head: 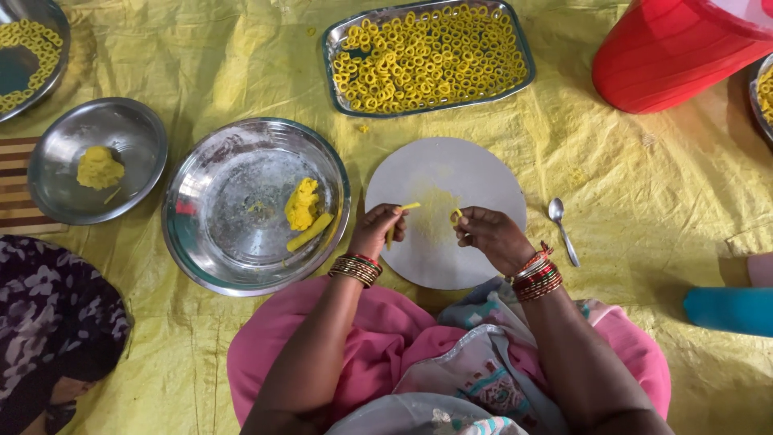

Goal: The person rolls small pieces of yellow dough into thin strips on a white board, then joins the ends to form rings. The finished rings are placed into a metal tray. The process is repeated continuously.

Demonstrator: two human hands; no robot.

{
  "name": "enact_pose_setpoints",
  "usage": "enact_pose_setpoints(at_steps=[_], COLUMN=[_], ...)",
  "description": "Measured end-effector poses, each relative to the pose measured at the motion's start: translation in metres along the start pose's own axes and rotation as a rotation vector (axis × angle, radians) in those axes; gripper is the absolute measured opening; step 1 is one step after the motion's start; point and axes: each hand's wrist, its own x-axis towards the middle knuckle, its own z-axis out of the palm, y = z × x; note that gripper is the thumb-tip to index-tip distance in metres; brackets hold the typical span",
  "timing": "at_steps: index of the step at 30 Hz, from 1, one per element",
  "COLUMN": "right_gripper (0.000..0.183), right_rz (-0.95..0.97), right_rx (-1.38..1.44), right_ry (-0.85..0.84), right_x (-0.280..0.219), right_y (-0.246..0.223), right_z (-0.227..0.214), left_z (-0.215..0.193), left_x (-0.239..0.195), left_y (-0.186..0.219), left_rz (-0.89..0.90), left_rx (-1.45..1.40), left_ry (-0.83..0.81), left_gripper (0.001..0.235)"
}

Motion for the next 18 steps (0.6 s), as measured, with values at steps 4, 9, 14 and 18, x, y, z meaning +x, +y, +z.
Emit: enact_pose_setpoints(at_steps=[4,9,14,18], right_gripper=[0.018,0.011,0.014,0.012], right_rz=[0.028,-0.063,-0.065,-0.093], right_rx=[0.098,-0.006,-0.034,0.054], right_ry=[-0.027,-0.002,0.103,0.128], right_x=[-0.005,0.0,0.004,0.006], right_y=[-0.008,-0.003,0.005,0.006], right_z=[0.002,0.002,-0.007,-0.012], left_z=[-0.009,-0.008,-0.007,-0.005], left_x=[0.009,0.008,0.006,0.004], left_y=[-0.008,-0.016,-0.013,-0.009], left_rz=[0.02,-0.01,-0.006,-0.009], left_rx=[0.021,0.117,0.141,0.2], left_ry=[0.0,0.003,-0.006,0.02], left_gripper=[0.025,0.026,0.025,0.026])
